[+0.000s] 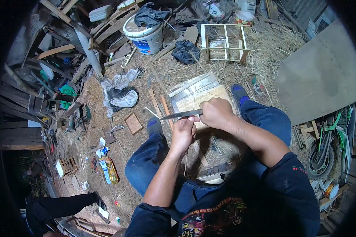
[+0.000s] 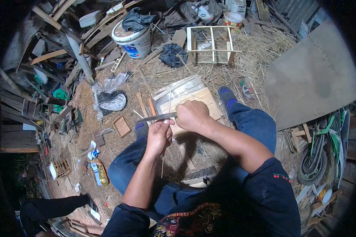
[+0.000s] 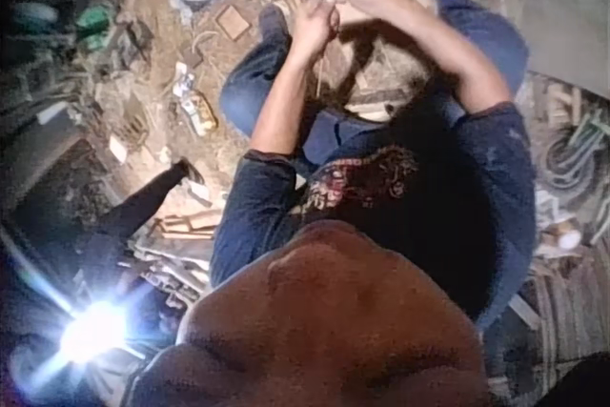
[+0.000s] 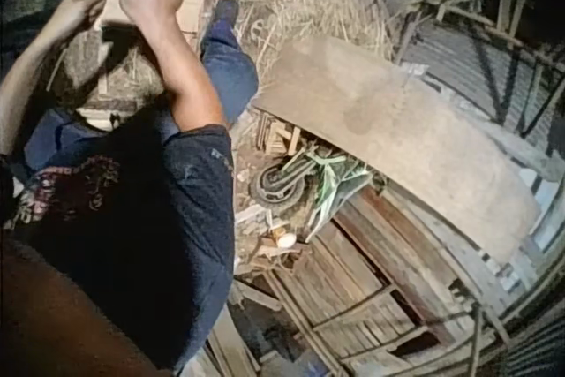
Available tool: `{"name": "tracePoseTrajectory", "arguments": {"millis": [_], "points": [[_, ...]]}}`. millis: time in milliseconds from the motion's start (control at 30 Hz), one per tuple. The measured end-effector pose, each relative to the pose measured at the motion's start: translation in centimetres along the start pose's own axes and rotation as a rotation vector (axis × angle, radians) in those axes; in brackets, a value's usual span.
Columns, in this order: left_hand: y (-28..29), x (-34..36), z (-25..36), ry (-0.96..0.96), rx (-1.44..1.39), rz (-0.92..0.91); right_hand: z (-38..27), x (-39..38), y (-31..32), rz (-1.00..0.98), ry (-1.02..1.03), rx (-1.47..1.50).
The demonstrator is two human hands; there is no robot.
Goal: The person whittles and shapes a long bamboo stick using a knife, scraping along the surface of the stick held over a wooden block.
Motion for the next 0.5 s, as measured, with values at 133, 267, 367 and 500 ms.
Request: {"name": "tracePoseTrajectory", "arguments": {"millis": [133,267,367,500], "points": [[-0.5,0.0,-0.1,0.001,-0.024,-0.033,-0.1,-0.3,0.0,-0.023,0.007,0.02],[-0.1,0.6,0.1,-0.153,0.21,0.003,1.6,0.6,-1.2,-0.009,-0.039,-0.034],[-0.5,-0.3,0.7,-0.226,0.369,0.024,5.8,2.6,0.1,0.072,-0.212,-0.073],[-0.1,-0.9,2.3,-0.322,0.585,0.075,10.2,3.6,3.9,0.084,-0.375,-0.058]]}}
Point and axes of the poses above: each hand's wrist, its own x-axis towards the middle knuckle, its own y-axis out of the back of the hand, z = x × y, the point moved 10 cm from there along x, towards the middle knuckle, and after that the axes turned 6 degrees about -y, right-handed, at the moved point
